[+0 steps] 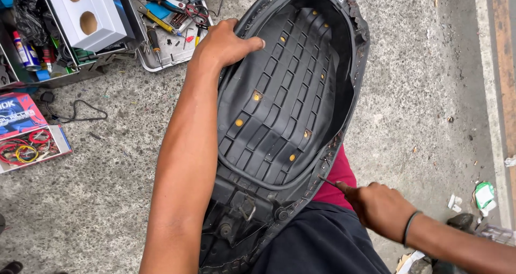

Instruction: Repairing a motorcycle seat by prying staples and adjusting the cover using a screwdriver.

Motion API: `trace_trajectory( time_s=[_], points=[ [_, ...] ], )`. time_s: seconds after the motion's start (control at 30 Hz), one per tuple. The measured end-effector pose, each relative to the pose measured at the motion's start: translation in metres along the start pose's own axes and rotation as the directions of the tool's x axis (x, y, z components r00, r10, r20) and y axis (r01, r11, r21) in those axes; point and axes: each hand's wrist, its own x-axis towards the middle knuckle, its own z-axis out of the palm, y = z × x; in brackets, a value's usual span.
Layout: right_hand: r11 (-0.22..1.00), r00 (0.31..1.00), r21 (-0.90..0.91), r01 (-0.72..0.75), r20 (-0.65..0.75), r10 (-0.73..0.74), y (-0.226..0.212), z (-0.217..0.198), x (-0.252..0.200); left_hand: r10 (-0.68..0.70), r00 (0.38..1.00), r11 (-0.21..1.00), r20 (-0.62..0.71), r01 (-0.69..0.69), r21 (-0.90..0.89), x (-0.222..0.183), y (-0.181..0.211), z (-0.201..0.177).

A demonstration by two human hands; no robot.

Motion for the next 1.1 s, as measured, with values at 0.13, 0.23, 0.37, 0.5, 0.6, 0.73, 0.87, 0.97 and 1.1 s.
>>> trace_trajectory(
  time_s=[0.13,0.23,0.37,0.5,0.6,0.73,0.87,0.97,1.1],
  points=[
    [0.935,0.960,0.321,0.153,-0.274,-0.063,0.005,0.028,-0.014,0.019,1.000,1.000,-0.012,-0.019,-0.016,-0.004,-0.005,0.003],
    [0.921,0.944,0.360,0.150,-0.329,-0.025,0.000,0.030,-0.016,-0.038,0.999,0.996,0.016,0.039,-0.077,-0.016,-0.001,0.002],
    [0.971,0.986,0.236,-0.029,-0.155,0.067,0.004,0.012,-0.032,-0.030,0.998,0.999,0.055,0.031,-0.019,-0.017,0.004,0.005],
    [0.996,0.996,0.024,-0.089,0.010,0.089,0.004,-0.013,-0.032,-0.027,0.999,1.000,0.036,0.027,-0.014,-0.015,0.007,0.008],
    [0.996,0.995,-0.086,-0.024,0.094,0.032,-0.005,-0.039,-0.026,0.019,0.999,1.000,0.032,-0.018,-0.022,-0.014,0.009,0.010],
    [0.994,0.989,-0.101,0.031,0.150,-0.015,-0.006,-0.051,0.001,-0.034,0.998,0.999,0.050,0.034,-0.003,-0.015,0.015,0.011],
    [0.916,0.976,0.372,0.152,-0.205,-0.078,0.012,0.025,0.000,-0.014,1.000,1.000,0.005,0.015,-0.010,-0.009,0.011,-0.001],
    [0.619,0.891,0.747,0.242,-0.423,0.163,-0.005,0.100,-0.009,-0.049,0.998,0.998,0.026,0.049,-0.025,-0.008,0.005,-0.001],
    [0.598,0.925,0.781,0.180,-0.340,0.166,-0.005,0.083,-0.026,-0.058,0.997,0.998,0.042,0.060,-0.035,-0.013,0.004,-0.003]
  ],
)
